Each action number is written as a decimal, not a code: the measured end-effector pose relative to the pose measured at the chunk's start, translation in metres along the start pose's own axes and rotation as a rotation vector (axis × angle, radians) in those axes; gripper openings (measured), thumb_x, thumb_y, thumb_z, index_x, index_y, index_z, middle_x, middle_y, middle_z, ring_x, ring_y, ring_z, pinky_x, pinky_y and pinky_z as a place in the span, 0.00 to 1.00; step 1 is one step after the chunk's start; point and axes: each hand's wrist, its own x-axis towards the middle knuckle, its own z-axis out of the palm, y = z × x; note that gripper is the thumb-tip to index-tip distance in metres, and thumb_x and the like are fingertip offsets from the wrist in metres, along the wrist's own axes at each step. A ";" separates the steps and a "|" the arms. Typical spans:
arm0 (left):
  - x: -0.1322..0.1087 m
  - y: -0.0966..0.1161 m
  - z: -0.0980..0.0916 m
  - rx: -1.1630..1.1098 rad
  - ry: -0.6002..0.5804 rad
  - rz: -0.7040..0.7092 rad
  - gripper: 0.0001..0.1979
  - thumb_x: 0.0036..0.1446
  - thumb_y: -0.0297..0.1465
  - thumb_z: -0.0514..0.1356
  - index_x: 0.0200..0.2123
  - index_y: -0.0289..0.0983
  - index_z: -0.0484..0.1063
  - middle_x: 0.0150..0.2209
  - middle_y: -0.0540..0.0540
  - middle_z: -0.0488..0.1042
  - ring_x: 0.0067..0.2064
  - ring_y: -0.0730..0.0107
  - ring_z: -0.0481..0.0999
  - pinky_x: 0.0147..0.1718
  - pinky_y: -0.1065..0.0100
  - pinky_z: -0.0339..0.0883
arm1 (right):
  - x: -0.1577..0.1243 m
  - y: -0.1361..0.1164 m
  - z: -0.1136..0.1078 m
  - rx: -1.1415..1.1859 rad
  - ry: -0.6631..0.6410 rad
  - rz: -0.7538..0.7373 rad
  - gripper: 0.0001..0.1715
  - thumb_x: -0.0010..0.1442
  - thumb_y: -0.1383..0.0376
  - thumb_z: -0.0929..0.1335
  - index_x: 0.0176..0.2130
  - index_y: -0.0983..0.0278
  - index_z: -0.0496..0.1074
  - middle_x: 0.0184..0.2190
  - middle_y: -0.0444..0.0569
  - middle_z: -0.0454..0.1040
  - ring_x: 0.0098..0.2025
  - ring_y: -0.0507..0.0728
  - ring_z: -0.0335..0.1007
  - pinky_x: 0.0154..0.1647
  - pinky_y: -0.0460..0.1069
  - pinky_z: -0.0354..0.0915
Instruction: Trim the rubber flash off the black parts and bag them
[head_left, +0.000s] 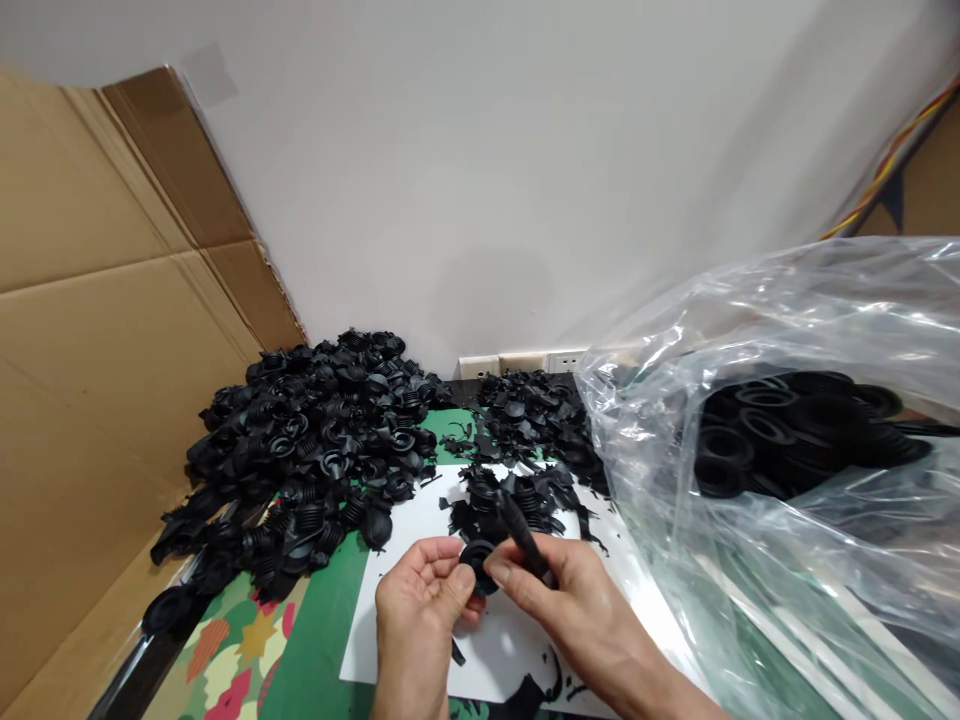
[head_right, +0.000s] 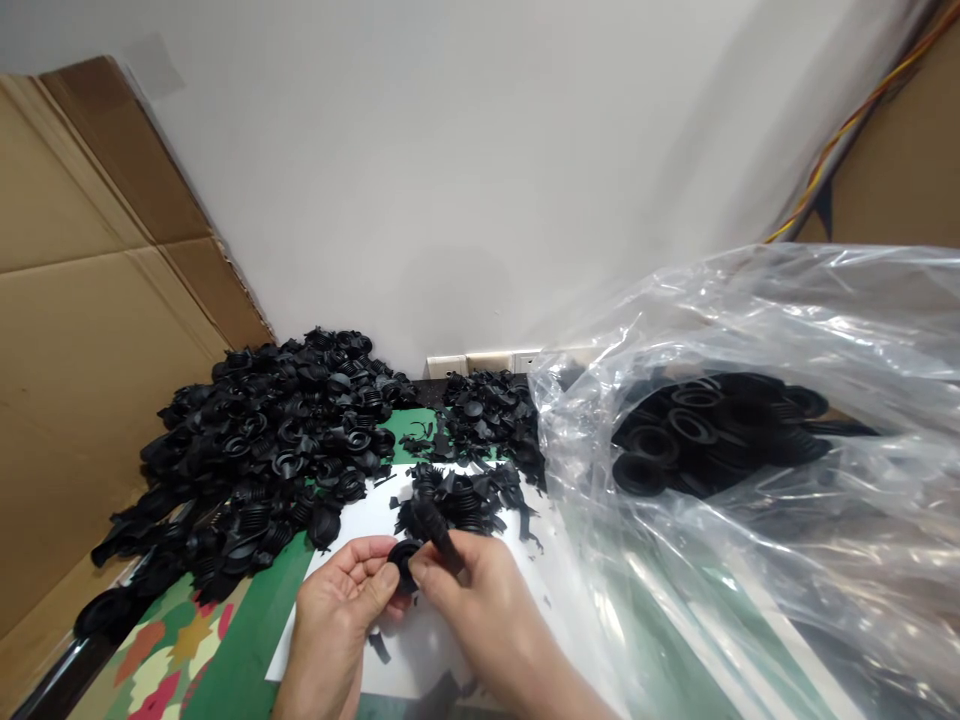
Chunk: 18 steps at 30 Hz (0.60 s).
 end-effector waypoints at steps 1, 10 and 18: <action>0.000 0.000 0.000 -0.006 0.005 0.000 0.12 0.39 0.28 0.69 0.30 0.32 0.74 0.23 0.49 0.75 0.21 0.75 0.72 0.20 0.74 0.65 | 0.000 0.001 0.002 -0.049 0.004 0.001 0.13 0.51 0.60 0.64 0.21 0.65 0.67 0.17 0.41 0.61 0.22 0.51 0.54 0.23 0.45 0.53; -0.002 -0.004 0.002 -0.023 0.028 0.086 0.10 0.38 0.27 0.68 0.29 0.33 0.76 0.23 0.48 0.75 0.21 0.74 0.71 0.21 0.74 0.66 | 0.000 0.007 0.010 -0.332 0.067 -0.038 0.14 0.54 0.64 0.60 0.19 0.62 0.60 0.17 0.42 0.63 0.22 0.52 0.58 0.22 0.45 0.52; -0.008 -0.008 0.007 0.040 0.066 0.246 0.06 0.40 0.29 0.66 0.26 0.35 0.77 0.21 0.49 0.76 0.24 0.68 0.73 0.24 0.73 0.67 | 0.000 -0.001 0.007 -0.650 0.029 -0.233 0.09 0.47 0.74 0.61 0.20 0.63 0.64 0.20 0.44 0.67 0.22 0.52 0.61 0.23 0.44 0.53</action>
